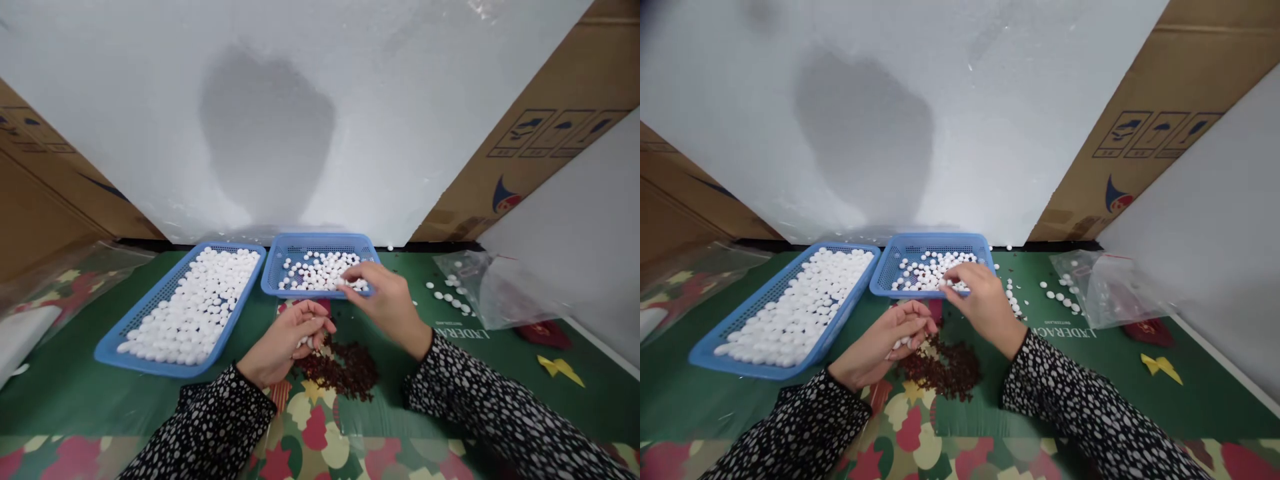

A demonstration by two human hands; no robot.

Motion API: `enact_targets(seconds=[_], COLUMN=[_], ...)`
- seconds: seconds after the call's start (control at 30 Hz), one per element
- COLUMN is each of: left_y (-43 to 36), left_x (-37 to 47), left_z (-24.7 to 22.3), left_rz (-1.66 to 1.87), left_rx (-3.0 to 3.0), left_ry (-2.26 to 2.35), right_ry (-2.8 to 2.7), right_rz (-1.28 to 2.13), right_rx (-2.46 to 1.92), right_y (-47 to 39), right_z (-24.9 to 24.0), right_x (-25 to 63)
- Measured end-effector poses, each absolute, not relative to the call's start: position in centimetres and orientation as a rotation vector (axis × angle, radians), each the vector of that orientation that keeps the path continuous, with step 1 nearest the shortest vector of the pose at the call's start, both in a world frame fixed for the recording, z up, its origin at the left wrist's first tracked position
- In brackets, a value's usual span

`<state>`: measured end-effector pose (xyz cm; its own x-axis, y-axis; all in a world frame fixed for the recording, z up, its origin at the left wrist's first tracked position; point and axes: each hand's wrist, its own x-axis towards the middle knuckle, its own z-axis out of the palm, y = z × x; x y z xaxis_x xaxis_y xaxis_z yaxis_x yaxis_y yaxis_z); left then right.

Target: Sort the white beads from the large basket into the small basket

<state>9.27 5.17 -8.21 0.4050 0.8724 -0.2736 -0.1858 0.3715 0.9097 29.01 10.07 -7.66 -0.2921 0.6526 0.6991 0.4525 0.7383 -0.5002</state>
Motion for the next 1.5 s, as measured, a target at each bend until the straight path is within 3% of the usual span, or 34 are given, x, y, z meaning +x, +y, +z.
enact_targets(seconds=[0.17, 0.3, 0.4, 0.57, 1.1, 1.5], left_y=[5.3, 5.5, 5.8, 5.8, 5.8, 5.8], left_x=[8.8, 8.7, 8.5, 8.2, 8.5, 8.3], left_z=[-8.3, -8.5, -8.6, -8.1, -8.3, -8.7], left_rz=[0.823, 0.879, 0.888, 0.821, 0.867, 0.842], left_rx=[0.876, 0.766, 0.671, 0.637, 0.52, 0.648], left_ry=[0.927, 0.977, 0.971, 0.922, 0.867, 0.878], right_ry=[-2.013, -2.115, -2.436, -2.803, -2.44, -2.405], right_rz=[0.042, -0.035, -0.005, -0.032, 0.395, 0.373], right_rx=[-1.008, -0.885, -0.768, -0.944, -1.196, -1.231], right_y=[13.4, 11.5, 9.2, 8.4, 8.8, 8.5], right_z=[-7.7, -8.8, -10.0, -11.4, -12.8, -12.8], right_x=[30.1, 30.4, 30.4, 30.0, 30.0, 30.3])
